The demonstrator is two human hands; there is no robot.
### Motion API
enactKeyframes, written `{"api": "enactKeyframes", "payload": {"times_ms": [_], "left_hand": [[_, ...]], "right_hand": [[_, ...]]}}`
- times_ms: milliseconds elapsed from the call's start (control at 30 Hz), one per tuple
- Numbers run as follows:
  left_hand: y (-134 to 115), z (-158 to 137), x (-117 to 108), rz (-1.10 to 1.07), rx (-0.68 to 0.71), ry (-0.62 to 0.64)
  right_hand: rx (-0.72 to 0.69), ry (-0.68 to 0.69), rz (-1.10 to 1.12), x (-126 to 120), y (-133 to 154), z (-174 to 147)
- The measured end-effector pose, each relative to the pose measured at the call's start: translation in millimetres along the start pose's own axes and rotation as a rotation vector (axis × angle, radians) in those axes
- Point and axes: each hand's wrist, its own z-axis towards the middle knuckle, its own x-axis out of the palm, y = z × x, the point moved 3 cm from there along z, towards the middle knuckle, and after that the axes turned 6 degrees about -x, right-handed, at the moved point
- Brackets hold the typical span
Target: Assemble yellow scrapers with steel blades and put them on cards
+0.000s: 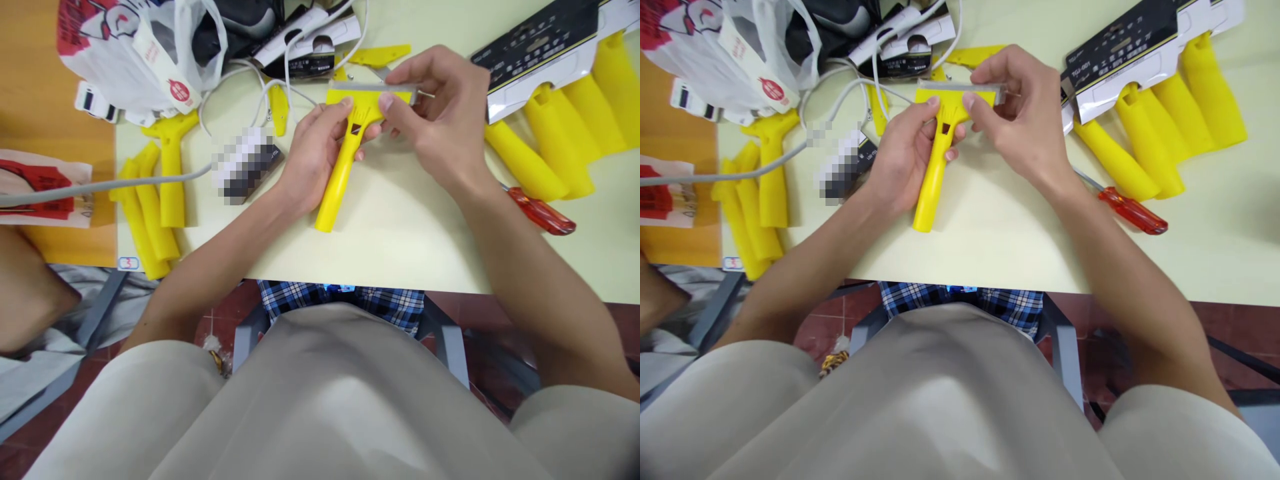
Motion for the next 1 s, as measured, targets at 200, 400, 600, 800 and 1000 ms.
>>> {"api": "enactKeyframes", "payload": {"times_ms": [200,400,600,800,1000], "left_hand": [[-5,-4,3,-0.018,0.017,0.018],[-6,-4,1,-0.063,-0.042,-0.120],[-4,-7,0,-0.061,-0.084,-0.108],[-7,-10,3,-0.096,-0.074,-0.100],[-3,-8,6,-0.240,-0.162,-0.152]], "right_hand": [[0.093,-0.010,0.146,0,1,0],[0.209,0.111,0.267,-1,8,-3],[0.155,0.120,0.291,1,14,-7],[0.181,0.099,0.298,3,5,-6],[0.218,0.177,0.230,-8,7,0]]}}
